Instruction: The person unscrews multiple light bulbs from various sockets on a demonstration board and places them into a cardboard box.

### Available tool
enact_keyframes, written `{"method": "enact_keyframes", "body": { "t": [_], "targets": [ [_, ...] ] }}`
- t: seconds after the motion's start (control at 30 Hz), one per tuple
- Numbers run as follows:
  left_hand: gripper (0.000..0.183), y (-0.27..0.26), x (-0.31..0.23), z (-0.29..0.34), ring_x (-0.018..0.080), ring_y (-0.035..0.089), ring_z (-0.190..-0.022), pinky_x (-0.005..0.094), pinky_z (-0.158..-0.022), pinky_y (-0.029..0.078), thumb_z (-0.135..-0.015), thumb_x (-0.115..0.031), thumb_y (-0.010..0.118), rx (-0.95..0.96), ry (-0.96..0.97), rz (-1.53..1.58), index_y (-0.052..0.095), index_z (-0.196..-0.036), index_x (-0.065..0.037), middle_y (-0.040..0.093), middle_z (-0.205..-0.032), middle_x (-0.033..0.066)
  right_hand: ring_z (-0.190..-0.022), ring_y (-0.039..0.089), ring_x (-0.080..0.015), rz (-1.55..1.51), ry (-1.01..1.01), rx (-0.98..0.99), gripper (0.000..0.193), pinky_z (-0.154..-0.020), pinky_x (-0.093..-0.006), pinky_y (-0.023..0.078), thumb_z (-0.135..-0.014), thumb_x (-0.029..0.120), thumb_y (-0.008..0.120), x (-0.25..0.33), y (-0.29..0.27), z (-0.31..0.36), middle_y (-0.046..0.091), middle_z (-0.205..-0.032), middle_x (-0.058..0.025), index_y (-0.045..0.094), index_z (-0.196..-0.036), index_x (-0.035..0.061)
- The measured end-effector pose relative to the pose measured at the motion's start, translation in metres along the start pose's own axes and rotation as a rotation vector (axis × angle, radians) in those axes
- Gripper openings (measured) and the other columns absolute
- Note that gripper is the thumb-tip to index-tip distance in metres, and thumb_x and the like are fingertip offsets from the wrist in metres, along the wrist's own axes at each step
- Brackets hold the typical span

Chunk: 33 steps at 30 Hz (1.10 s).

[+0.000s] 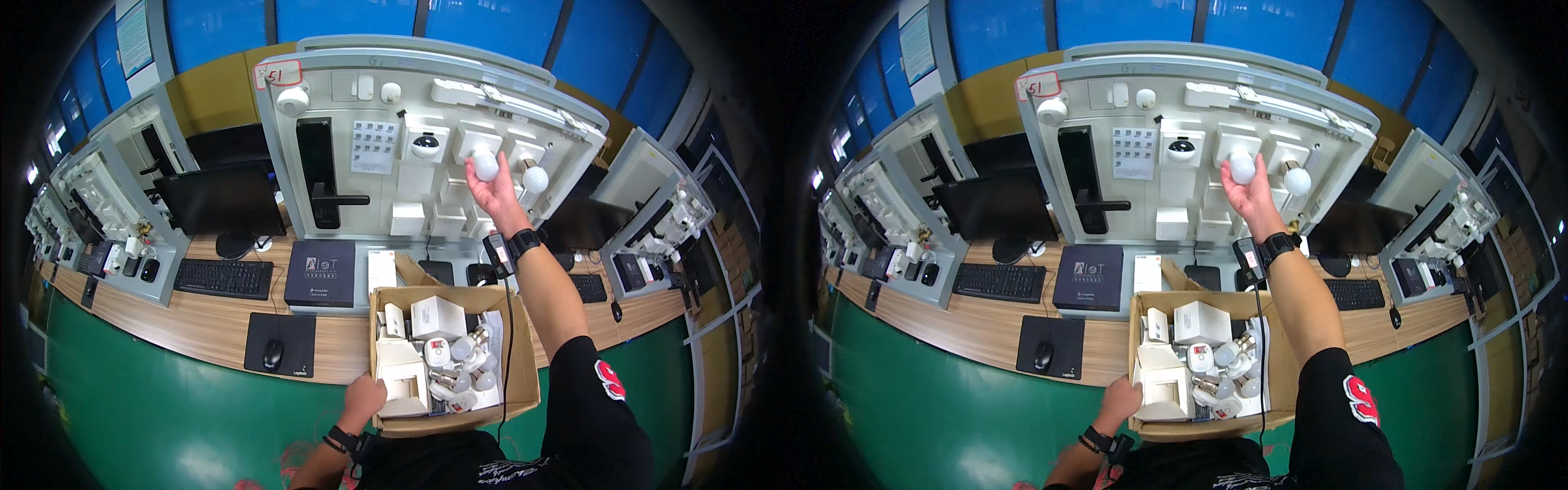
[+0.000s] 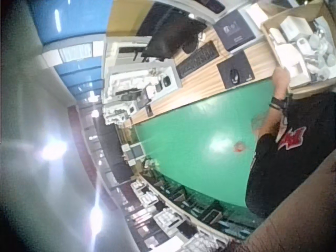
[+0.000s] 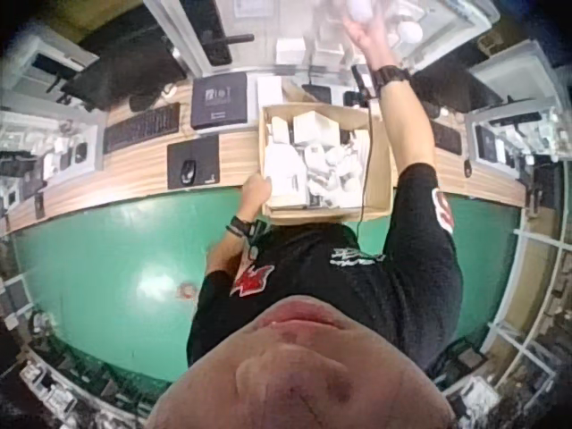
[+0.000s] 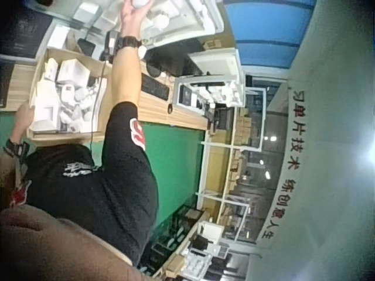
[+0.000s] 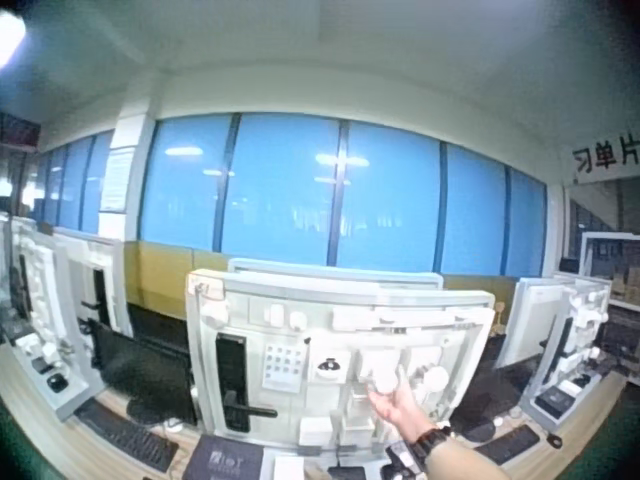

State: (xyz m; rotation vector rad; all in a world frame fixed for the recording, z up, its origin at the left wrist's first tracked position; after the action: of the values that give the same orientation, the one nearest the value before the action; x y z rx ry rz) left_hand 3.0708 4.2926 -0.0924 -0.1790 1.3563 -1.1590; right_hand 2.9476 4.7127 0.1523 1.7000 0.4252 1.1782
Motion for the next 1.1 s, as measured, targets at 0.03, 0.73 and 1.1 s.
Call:
{"method": "enact_keyframes", "body": {
  "t": [0.03, 0.73, 1.1],
  "targets": [
    [0.038, 0.001, 0.002, 0.001, 0.0445, 0.062, -0.087, 0.0485, -0.083, 0.049, -0.085, -0.027, 0.05, -0.01, -0.001, -0.002, 0.062, -0.091, 0.008, 0.064, -0.09, 0.0306, -0.083, 0.062, -0.0277, 0.024, -0.054, -0.047, 0.059, -0.071, -0.0324, 0.057, -0.091, 0.042, 0.058, -0.001, -0.001, -0.006, 0.056, -0.102, -0.0251, 0.043, -0.116, -0.0092],
    [0.039, -0.012, -0.01, 0.002, 0.0428, 0.062, -0.091, 0.0477, -0.083, 0.049, -0.085, -0.027, 0.051, 0.051, -0.026, -0.007, 0.061, -0.103, 0.006, 0.064, -0.094, 0.0289, -0.076, 0.062, -0.045, 2.389, -0.695, -0.175, 0.054, -0.067, -0.0477, 0.052, -0.081, 0.029, 0.066, 0.023, 0.041, 0.002, 0.061, -0.082, -0.0316, 0.046, -0.101, -0.0165],
    [0.041, -0.017, 0.002, 0.004, 0.0439, 0.06, -0.094, 0.048, -0.085, 0.047, -0.086, -0.029, 0.05, 0.075, -0.007, 0.033, 0.06, -0.104, 0.007, 0.063, -0.097, 0.031, -0.074, 0.063, -0.023, 0.123, 0.177, 0.015, 0.051, -0.065, -0.031, 0.057, -0.09, 0.04, 0.059, -0.001, 0.013, 0.015, 0.061, -0.095, -0.0193, 0.045, -0.114, -0.0023]
  ]
}}
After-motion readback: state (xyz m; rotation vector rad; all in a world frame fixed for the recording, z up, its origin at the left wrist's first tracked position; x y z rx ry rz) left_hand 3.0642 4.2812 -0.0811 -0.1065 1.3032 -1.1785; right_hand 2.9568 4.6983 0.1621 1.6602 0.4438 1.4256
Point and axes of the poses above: each hand's wrist, its own z-axis away from the middle knuckle, its own y-axis out of the palm, x = y × z, the point moved 3 cm from there along -z, towards the middle knuckle
